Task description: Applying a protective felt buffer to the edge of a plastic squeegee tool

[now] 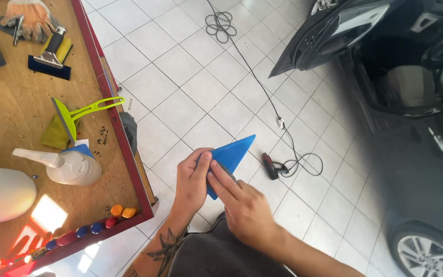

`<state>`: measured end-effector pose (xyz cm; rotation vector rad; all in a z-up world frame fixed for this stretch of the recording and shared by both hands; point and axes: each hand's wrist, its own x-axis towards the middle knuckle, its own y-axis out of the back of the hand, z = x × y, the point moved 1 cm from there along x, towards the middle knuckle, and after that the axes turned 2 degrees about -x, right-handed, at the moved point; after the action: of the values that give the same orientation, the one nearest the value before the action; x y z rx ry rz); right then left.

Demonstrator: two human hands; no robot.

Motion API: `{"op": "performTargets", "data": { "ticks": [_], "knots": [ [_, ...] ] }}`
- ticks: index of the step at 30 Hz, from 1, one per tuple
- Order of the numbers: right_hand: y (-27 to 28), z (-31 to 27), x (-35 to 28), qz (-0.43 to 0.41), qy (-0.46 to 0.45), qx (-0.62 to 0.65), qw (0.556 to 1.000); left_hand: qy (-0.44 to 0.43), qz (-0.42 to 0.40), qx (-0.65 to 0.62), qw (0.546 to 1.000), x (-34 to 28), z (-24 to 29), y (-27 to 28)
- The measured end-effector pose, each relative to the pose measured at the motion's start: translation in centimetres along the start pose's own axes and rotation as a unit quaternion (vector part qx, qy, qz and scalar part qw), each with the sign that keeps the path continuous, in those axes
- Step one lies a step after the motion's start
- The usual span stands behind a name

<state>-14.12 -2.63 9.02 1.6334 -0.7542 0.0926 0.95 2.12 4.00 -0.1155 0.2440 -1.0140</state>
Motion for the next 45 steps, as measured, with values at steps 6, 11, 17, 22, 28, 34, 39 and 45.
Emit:
{"op": "performTargets", "data": {
  "ticks": [6,11,17,22,28,34,39,45],
  "knots": [
    [2.8,-1.2,0.5,-0.024,-0.066,0.026,0.997,-0.008,-0.011,0.015,1.000,-2.0,3.1,0.2],
    [2.7,0.2,0.1,-0.033,-0.069,0.104,0.992,0.012,-0.022,-0.019,1.000,-2.9,3.8,0.6],
    [2.4,-2.4,-0.5,-0.086,0.010,-0.002,0.996,-0.033,-0.021,0.022,0.999,-2.3,3.6,1.0],
    [2.3,-1.1,0.7,-0.018,-0.057,0.039,0.997,0.008,-0.032,-0.031,0.999,-2.9,2.8,1.0],
    [3.1,-0.7,2.0,-0.014,-0.083,0.022,0.996,0.034,-0.021,0.016,0.999,-4.1,4.3,1.5],
    [1.3,-0.8,-0.7,-0.023,-0.051,0.102,0.993,0.037,-0.026,0.011,0.999,-4.1,3.9,2.2],
    [2.0,-2.6,-1.0,-0.016,-0.030,0.017,0.999,-0.041,-0.045,0.006,0.998,-4.3,4.2,2.0],
    [1.5,-3.2,-2.3,-0.023,-0.055,0.092,0.994,-0.017,-0.016,0.033,0.999,-4.3,2.8,2.0]
  ]
}}
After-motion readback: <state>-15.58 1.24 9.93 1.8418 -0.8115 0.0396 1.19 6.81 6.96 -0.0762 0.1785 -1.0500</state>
